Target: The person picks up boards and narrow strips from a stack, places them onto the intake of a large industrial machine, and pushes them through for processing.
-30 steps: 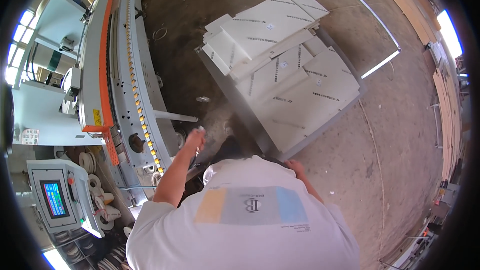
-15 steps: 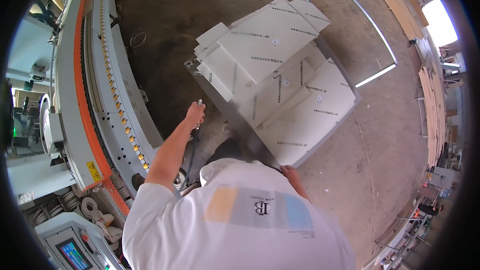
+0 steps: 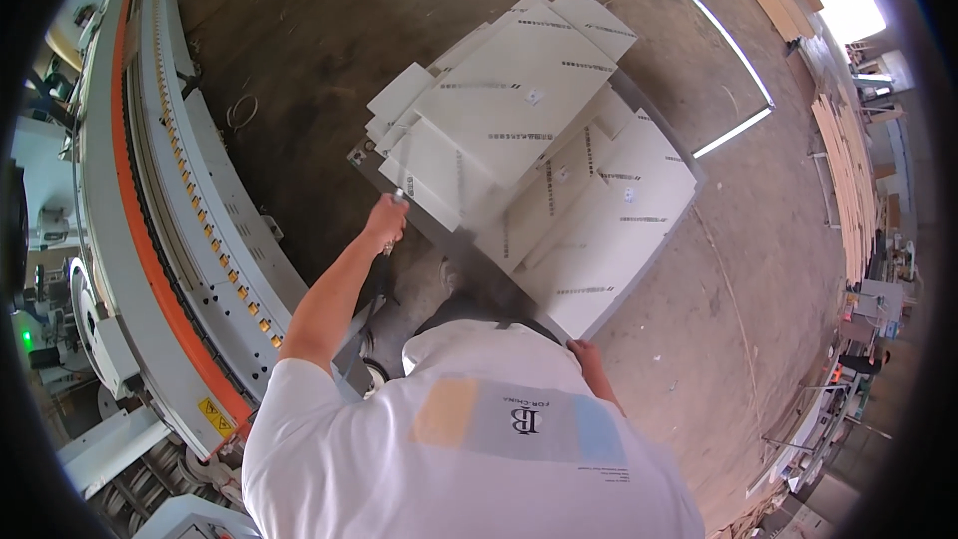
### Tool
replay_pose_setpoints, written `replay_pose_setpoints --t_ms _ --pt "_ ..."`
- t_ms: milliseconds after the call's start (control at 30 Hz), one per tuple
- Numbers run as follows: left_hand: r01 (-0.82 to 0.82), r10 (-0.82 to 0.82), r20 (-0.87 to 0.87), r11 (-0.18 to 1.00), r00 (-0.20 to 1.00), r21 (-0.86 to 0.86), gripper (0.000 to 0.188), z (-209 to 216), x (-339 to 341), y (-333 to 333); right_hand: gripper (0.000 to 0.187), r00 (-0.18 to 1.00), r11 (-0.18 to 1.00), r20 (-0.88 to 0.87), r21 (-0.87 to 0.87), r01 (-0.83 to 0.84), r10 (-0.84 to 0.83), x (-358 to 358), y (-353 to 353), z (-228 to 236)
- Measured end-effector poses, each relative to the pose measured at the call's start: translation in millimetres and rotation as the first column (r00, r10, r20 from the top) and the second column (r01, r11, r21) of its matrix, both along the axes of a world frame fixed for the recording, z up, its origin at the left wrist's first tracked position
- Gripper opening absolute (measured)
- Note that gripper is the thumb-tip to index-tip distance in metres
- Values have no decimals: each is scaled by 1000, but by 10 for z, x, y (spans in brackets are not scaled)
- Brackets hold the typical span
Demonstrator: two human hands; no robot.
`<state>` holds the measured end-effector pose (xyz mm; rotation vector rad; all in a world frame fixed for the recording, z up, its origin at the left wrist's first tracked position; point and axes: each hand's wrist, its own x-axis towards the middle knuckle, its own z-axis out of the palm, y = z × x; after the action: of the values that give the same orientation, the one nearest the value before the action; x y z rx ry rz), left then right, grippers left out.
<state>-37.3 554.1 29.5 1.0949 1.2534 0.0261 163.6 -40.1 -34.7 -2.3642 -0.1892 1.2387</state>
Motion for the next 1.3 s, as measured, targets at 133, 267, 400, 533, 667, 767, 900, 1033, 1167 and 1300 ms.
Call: replay_pose_setpoints --t_ms 133,267,400,533,667,767,900,1033,1167,1300 --pt "306 -307 42 952 951 31 22 -221 206 46 39 998 998 -9 -3 67 -67 -94 78 5" --pt "176 -172 -61 983 983 59 25 -304 244 95 40 1000 999 16 24 24 -24 -127 662 535" --pt "581 -576 85 798 813 -158 20 109 68 -119 40 995 996 -44 21 92 -91 -163 706 645" --pt "-154 163 35 971 986 -181 20 -273 -165 410 38 987 986 -19 29 163 -162 -238 251 325" --pt "-64 71 14 950 997 -306 27 -183 -162 1033 39 985 985 24 -28 171 -170 -383 -131 55" --pt "49 -23 96 959 995 -279 27 -238 -23 1340 39 983 983 -10 -24 184 -185 -357 95 314" --pt "53 -33 87 968 996 -243 28 -397 749 1628 37 983 983 -7 -27 183 -184 -370 349 553" --pt "78 -52 140 979 989 -186 26 -550 1609 1823 34 980 979 -1 -52 198 -199 -376 674 889" --pt "234 -200 199 958 959 -166 20 -417 2434 1647 36 975 973 7 -65 224 -224 -438 601 936" --pt "346 -321 309 938 895 -29 18 -132 3077 1023 39 942 942 -25 -38 333 -334 -656 62 671"
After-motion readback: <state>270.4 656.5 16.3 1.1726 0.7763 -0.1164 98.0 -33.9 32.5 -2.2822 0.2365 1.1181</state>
